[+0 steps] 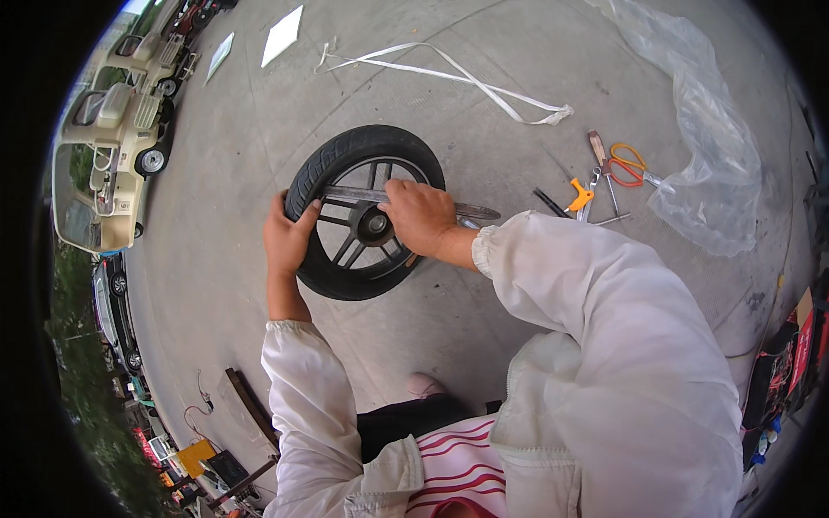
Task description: The person sits on the ground and uses tire levers to pry the tire bead off the rim of a small wheel. They rotate the wheel and repeatedly insert the levers to separate the tire from the rim.
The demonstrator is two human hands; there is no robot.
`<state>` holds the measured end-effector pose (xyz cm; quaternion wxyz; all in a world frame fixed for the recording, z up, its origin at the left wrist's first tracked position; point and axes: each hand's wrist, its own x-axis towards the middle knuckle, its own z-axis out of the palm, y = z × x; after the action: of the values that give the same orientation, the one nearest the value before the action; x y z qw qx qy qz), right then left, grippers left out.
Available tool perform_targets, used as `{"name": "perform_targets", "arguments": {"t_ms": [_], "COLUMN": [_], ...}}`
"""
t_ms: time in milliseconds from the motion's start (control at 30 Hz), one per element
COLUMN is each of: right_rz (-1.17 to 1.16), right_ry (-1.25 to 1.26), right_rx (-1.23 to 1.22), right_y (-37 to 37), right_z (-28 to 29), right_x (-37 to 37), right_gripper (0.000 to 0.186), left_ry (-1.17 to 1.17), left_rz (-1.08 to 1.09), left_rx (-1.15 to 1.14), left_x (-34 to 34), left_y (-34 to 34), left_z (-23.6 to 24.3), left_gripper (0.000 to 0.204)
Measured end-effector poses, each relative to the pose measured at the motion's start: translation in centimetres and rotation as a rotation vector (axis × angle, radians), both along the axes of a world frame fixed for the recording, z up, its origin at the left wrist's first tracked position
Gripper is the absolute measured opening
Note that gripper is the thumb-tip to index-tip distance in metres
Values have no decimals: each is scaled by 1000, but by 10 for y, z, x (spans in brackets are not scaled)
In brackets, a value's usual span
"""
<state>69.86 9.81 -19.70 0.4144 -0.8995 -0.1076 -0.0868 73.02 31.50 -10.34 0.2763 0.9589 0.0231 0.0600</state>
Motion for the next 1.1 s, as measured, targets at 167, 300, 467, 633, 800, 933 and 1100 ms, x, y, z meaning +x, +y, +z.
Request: {"name": "perform_targets", "arguments": {"t_ms": [167, 300, 467, 633, 800, 933, 1100], "right_rz": [153, 254, 361, 567, 589, 537, 572], "right_ry": [283, 316, 351, 779, 1115, 835, 294], "right_rx": [336, 476, 455, 597, 687, 466, -72], "right_y": [16, 27, 19, 4, 3, 3, -35], "right_z": [-34, -53, -57, -38, -19, -13, 5], "right_x": [-3, 4, 24, 35, 19, 11, 49], "right_gripper": [22, 21, 18, 28, 41, 47, 52], "left_ry": [-48, 11, 102, 64, -28, -12, -23], "left_rz": [-2, -83, -158, -149, -145, -116, -133], "left_rx": [-35, -246, -405, -380, -332, -334, -368], "left_x": [-3, -6, -10, -15, -15, -17, -26], "left_y": [8, 22, 36, 34, 33, 34, 34], "left_z": [-9, -11, -7, -11, -20, -23, -23], "left_gripper": [60, 63, 75, 78, 75, 73, 72]}}
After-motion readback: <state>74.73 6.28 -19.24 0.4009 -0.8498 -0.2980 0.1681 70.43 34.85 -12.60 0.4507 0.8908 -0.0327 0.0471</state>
